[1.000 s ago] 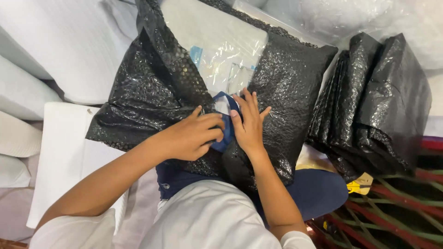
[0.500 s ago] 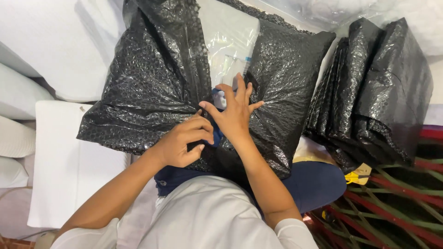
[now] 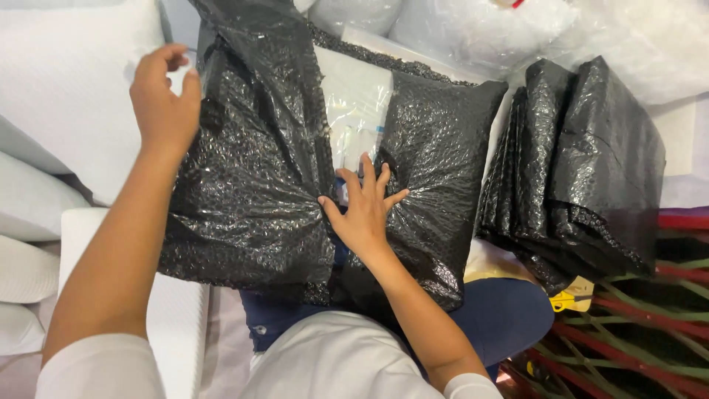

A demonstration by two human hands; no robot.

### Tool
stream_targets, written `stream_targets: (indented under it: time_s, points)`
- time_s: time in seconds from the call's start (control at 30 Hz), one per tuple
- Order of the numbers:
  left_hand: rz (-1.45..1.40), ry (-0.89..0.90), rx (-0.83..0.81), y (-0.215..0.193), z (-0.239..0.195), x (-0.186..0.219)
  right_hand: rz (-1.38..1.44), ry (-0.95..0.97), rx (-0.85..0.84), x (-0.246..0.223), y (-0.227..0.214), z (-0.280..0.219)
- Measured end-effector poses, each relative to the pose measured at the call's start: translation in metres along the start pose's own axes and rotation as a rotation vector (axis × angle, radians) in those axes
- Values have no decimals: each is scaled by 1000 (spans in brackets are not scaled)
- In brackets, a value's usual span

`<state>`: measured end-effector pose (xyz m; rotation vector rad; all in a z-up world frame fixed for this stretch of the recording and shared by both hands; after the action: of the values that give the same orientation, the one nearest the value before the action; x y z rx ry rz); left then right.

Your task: Wrapping a packaged pillow in black bubble wrap and securing it with tape.

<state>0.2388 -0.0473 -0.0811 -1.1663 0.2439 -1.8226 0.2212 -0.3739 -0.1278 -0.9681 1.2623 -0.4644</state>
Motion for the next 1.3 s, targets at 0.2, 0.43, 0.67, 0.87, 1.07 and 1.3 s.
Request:
stream_targets:
  time_s: [0.2,0.43,0.67,0.87,1.07,1.3]
  points:
    - [39,-602,-329,58,84,-62,12,9,8,3,-2,-4]
    - [-220,-212,-381,157,148,-54,169,-39,54,6,-3,-14]
    - [-39,-88,-569,159,118,10,179,-12,-34,11,-14,-12]
    - [485,142,-807,120,16,90,199,-71,145,49,-59,-12]
    - [502,172,-818,131,-47,82,-361,77,-184,92,-24,9]
    - [216,173,-673,118,-42,121,-283,63,26,98,-18,13]
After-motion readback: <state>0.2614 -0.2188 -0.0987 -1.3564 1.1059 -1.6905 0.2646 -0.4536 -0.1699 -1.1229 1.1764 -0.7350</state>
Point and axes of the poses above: each hand's wrist, its own z-axis towards the middle knuckle, its own y-axis out of the palm, x = y × z, the point moved 6 cm from there along z, towards the middle knuckle, and after that the axes turned 4 degrees about y, right-handed, at the moved point
